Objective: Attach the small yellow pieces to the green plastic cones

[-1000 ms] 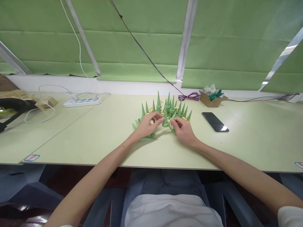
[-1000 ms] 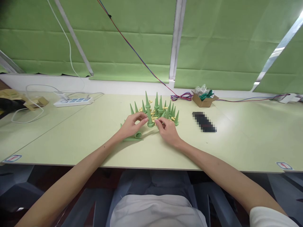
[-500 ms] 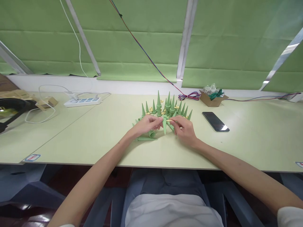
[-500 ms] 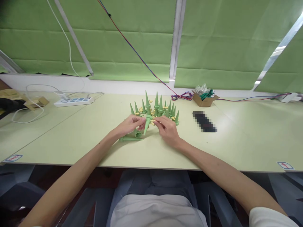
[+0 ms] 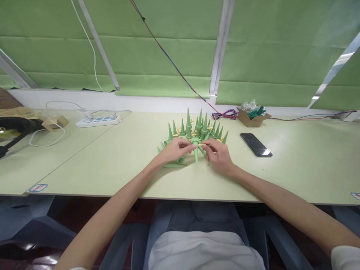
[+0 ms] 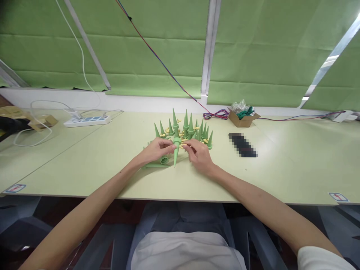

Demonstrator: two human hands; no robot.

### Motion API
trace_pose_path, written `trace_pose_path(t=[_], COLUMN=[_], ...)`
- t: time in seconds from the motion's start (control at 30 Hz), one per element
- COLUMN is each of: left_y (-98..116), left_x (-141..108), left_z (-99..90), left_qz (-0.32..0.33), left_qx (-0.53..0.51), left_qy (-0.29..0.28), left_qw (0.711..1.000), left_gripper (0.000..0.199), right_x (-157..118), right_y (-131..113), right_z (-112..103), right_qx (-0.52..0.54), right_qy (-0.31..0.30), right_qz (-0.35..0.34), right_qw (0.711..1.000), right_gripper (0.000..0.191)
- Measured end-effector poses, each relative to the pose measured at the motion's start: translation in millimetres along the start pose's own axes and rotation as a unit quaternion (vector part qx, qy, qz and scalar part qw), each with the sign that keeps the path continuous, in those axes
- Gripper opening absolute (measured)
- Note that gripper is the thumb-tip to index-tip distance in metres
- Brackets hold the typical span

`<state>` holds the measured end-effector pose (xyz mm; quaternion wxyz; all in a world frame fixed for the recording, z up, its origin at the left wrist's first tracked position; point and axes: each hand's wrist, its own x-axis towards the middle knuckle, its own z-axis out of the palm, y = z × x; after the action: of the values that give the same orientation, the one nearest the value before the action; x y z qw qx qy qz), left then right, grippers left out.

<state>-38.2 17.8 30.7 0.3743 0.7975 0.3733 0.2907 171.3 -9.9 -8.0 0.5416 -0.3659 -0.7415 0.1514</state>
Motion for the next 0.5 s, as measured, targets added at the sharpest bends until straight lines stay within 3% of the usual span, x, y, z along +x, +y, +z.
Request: trace_pose_path(t=[0.5], left_y=[0.4], left_x=[0.1], left_z=[7.7], left_qz=[0.126], left_qx=[0.096], left_qy=[0.066], left_qw=[0.985], left_gripper=[0.04], right_x=[1.2], right_y=[3.1], right_z=[-2.3], right_qx=[-0.046], right_qy=[-0.034], right_qz=[0.02], right_qw=[0.998], right_gripper=[0.039])
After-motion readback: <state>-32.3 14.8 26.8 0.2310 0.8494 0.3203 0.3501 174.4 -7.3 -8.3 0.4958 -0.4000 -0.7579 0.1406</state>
